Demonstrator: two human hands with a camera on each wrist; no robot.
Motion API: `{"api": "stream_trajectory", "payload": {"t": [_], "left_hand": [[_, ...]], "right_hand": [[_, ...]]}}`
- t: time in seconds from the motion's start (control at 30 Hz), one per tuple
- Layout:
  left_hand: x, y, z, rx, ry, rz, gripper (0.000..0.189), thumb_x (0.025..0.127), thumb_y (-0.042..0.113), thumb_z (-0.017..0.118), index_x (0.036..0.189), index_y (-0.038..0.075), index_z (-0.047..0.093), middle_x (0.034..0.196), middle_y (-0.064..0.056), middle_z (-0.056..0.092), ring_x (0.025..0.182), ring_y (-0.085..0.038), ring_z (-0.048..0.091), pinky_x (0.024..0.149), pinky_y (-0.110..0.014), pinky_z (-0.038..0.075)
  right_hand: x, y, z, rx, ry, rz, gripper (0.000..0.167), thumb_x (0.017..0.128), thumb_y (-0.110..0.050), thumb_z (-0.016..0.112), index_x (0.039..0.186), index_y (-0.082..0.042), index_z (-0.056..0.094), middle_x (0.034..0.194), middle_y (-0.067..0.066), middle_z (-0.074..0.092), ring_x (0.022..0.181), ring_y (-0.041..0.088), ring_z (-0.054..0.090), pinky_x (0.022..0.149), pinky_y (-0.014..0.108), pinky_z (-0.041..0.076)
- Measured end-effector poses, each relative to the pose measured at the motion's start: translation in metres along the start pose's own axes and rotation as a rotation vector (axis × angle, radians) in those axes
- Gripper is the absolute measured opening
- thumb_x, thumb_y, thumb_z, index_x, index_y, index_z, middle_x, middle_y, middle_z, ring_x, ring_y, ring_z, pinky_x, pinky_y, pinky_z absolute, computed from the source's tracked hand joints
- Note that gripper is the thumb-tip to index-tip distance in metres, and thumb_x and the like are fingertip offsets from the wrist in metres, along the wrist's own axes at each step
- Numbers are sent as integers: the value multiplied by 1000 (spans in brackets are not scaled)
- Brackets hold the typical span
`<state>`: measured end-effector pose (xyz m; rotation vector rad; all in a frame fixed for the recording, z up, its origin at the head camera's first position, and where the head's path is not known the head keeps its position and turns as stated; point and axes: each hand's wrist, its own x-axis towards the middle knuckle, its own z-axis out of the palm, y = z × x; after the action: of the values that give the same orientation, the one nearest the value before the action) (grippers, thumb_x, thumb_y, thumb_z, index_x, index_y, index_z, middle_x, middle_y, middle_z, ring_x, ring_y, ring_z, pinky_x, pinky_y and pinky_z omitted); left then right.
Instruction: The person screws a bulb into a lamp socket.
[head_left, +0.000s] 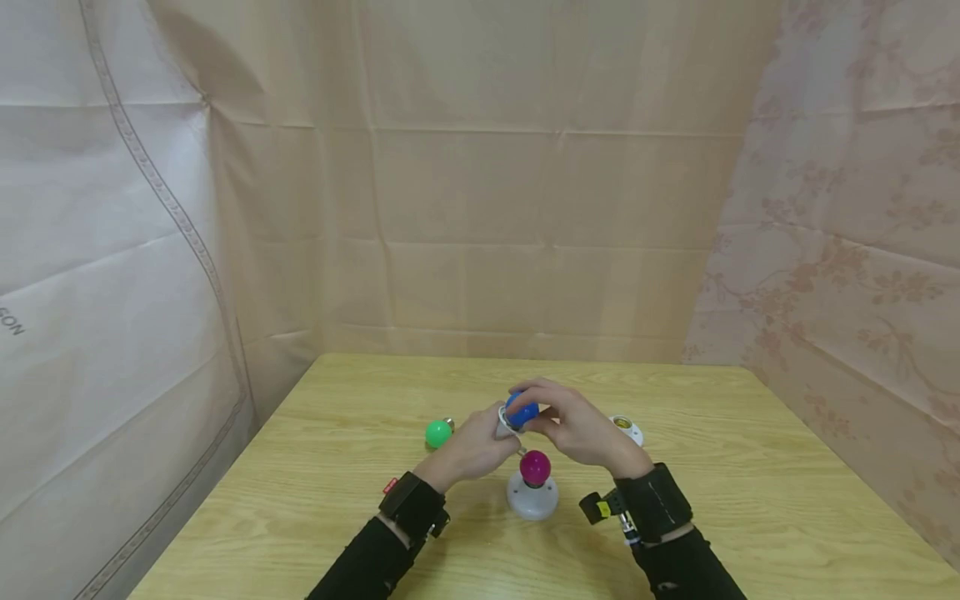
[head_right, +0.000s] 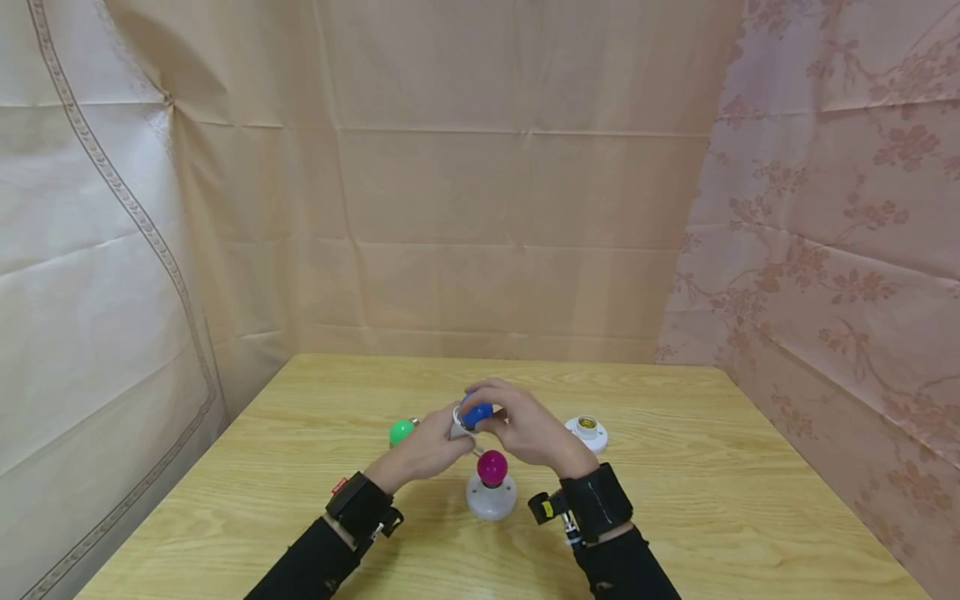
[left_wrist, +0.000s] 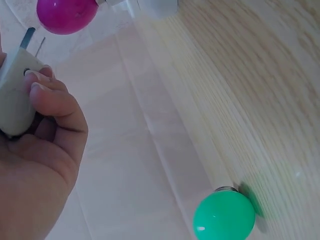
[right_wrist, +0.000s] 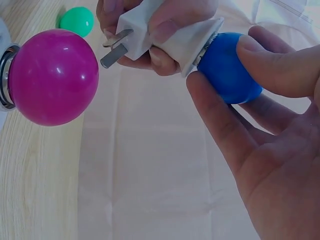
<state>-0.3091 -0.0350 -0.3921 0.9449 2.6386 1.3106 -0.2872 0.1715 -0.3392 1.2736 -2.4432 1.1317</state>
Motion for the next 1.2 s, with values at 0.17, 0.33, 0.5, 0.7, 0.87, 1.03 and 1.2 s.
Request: {"api": "stream_trajectory", "payload": {"t": [0.17, 0.33, 0.5, 0.7, 0.87, 1.03, 1.2], "left_hand": [[-1, 1, -2, -17, -27, 27, 53, 93, 23, 57, 141, 6, 45, 118, -10, 65, 91, -15, 61, 75, -33, 50], [0, 1, -4, -50, -13, 93, 53, 100, 20, 58, 146, 4, 39, 132, -13, 60, 115, -24, 62, 98, -43, 50], [2, 2, -6, -105, 21, 106, 51, 103, 23, 60, 146, 5, 41, 135, -14, 59, 124, -30, 60, 102, -50, 48], [5, 0, -7, -115, 95, 52, 48, 101, 30, 65, 140, 8, 50, 130, -13, 63, 122, -33, 61, 99, -53, 49], [7, -2, -7, -133, 114, 35, 47, 98, 29, 70, 136, 6, 54, 124, -12, 65, 112, -28, 64, 94, -46, 53], [7, -1, -9, -171, 94, 52, 42, 97, 25, 71, 132, 5, 57, 116, -10, 66, 98, -21, 66, 82, -37, 56], [5, 1, -10, -204, 67, 47, 39, 99, 25, 69, 131, 7, 58, 114, -7, 66, 94, -18, 66, 79, -33, 56]], "right_hand": [[1, -1, 0, -10, 15, 33, 45, 94, 6, 66, 136, -10, 58, 137, 11, 59, 123, 33, 59, 92, 34, 56], [2, -2, -1, -18, 52, 79, 53, 96, -2, 68, 145, -9, 52, 141, 11, 58, 123, 32, 59, 94, 39, 54], [2, 0, -2, -8, 67, 153, 61, 96, -12, 71, 151, -6, 45, 138, 16, 59, 118, 34, 60, 96, 50, 52], [-1, 10, 0, 6, 52, 312, 69, 96, -17, 72, 154, -4, 38, 129, 19, 62, 114, 40, 63, 93, 49, 54], [-2, 19, 2, 13, 24, 323, 58, 93, -14, 75, 145, -5, 51, 121, 14, 65, 110, 38, 65, 91, 46, 55], [-2, 22, 2, 3, 5, 326, 40, 93, -13, 75, 130, -3, 65, 114, 8, 69, 104, 28, 67, 90, 43, 56], [-1, 24, 2, -20, 8, 341, 22, 93, -14, 75, 114, -8, 73, 105, 2, 72, 96, 20, 68, 86, 40, 57]]}}
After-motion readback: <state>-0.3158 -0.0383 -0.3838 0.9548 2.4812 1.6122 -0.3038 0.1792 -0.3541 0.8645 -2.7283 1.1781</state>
